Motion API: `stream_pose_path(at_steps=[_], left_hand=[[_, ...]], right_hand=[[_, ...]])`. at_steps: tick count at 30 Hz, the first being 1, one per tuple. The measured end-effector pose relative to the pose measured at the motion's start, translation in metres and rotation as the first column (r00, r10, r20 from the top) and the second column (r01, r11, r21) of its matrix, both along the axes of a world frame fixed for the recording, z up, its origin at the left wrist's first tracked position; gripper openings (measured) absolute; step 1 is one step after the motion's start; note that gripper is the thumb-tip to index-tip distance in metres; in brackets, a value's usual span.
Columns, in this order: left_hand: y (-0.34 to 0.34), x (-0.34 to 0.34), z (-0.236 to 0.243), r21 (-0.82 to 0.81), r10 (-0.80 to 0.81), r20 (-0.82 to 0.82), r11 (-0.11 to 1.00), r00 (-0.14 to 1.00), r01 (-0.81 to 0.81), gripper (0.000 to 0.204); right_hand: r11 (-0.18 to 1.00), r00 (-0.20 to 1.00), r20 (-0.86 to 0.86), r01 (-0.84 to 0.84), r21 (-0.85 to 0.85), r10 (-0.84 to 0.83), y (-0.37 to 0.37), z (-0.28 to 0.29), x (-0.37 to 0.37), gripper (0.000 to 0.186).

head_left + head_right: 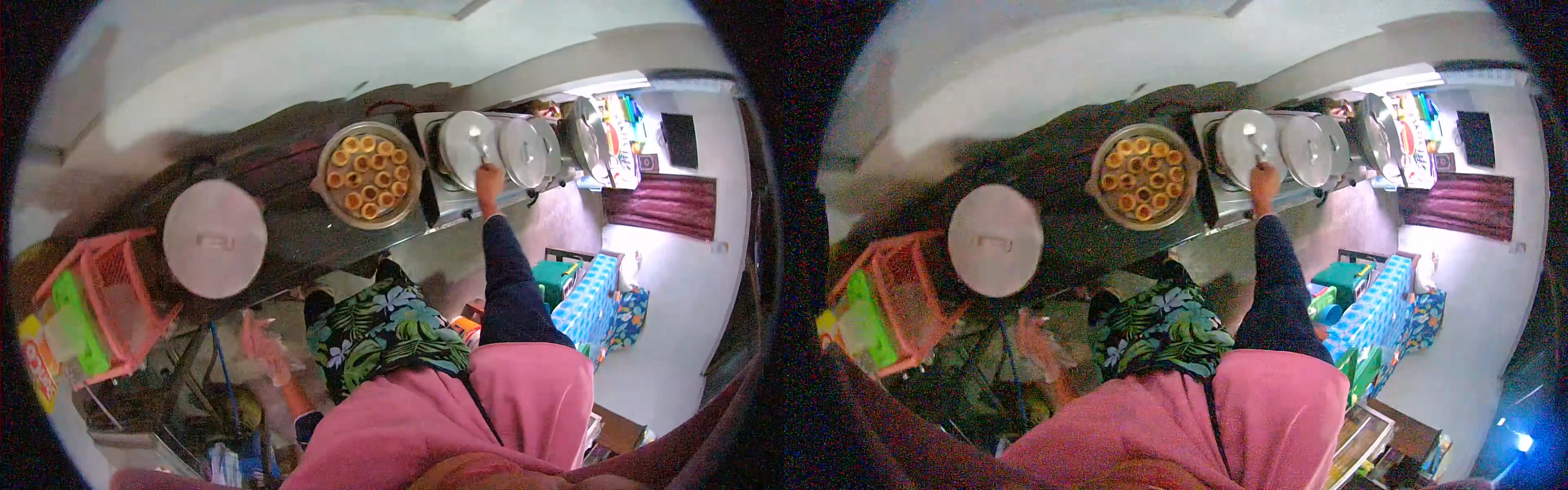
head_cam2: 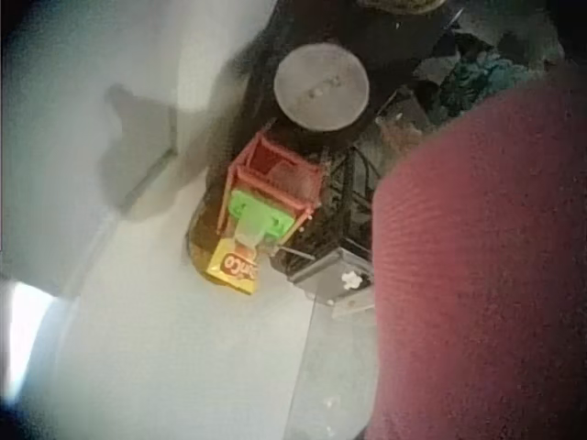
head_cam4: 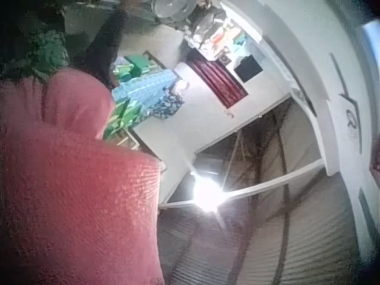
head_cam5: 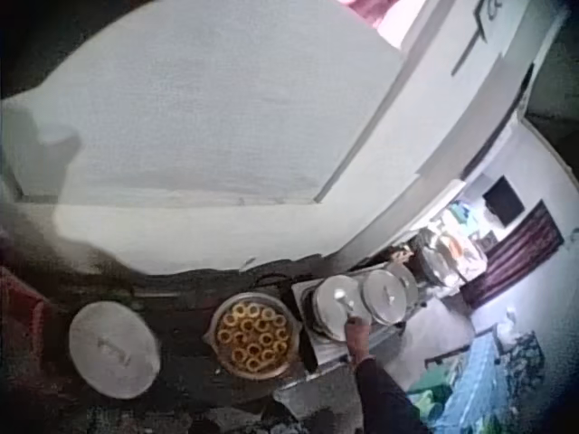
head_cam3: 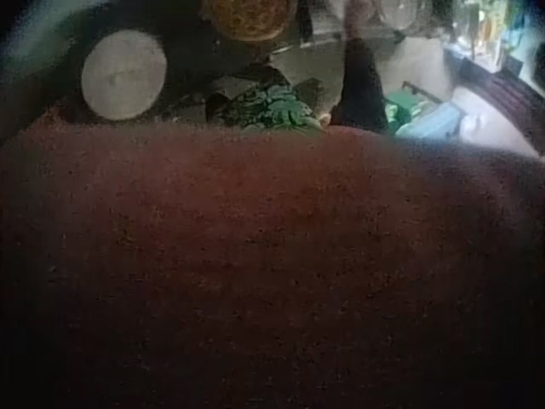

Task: The person wears a plastic glove and uses a spoon to arrange small round pastries inside several metal steamer trays. The person then uses a spatula to transfer the cooked pastries from the steamer trays onto a paper-lined wicker basket.

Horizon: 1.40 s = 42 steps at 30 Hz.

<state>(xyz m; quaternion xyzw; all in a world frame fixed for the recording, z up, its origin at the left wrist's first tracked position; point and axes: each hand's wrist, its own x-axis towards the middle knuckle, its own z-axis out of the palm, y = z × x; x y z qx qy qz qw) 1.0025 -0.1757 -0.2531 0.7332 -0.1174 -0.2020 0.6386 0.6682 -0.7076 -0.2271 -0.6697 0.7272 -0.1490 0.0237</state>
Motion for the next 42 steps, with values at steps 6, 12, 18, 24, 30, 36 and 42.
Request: stream_pose_path(at_steps=[6, 12, 18, 24, 30, 36, 42], left_hand=[[-0.076, -0.055, 0.017, 0.172, -0.202, 0.268, 0.972, 0.942, 0.159, 0.057], [-0.190, -0.141, -0.003, 0.301, -0.412, 0.317, 0.898, 0.854, 0.322, 0.042], [-0.290, -0.198, 0.036, 0.341, -0.535, 0.410, 0.841, 0.739, 0.420, 0.025], [-0.317, -0.203, 0.045, 0.138, -0.497, 0.213, 0.868, 0.841, 0.478, 0.026], [-0.311, -0.205, 0.041, 0.290, -0.544, 0.210, 0.828, 0.812, 0.480, 0.028], [-0.307, -0.216, 0.034, 0.401, -0.503, 0.146, 0.817, 0.852, 0.414, 0.028], [-0.329, -0.221, 0.039, 0.414, -0.560, 0.220, 0.795, 0.799, 0.443, 0.027]], right_hand=[[0.982, 0.984, -0.154, 0.065, -0.180, -0.094, -0.127, 0.004, -0.164, 0.033], [0.979, 0.962, -0.264, -0.117, -0.169, 0.070, -0.190, -0.028, -0.230, 0.038], [0.998, 1.000, -0.002, 0.017, -0.057, -0.017, -0.201, -0.002, -0.234, 0.037], [0.981, 0.982, -0.181, -0.088, -0.171, 0.057, -0.230, 0.005, -0.267, 0.032], [0.975, 0.957, -0.194, -0.222, -0.016, 0.215, -0.213, -0.020, -0.249, 0.023], [0.869, 0.848, 0.192, -0.483, -0.108, 0.495, -0.173, -0.017, -0.181, 0.012], [0.720, 0.758, 0.117, -0.648, 0.249, 0.641, -0.128, -0.012, -0.090, 0.024]])
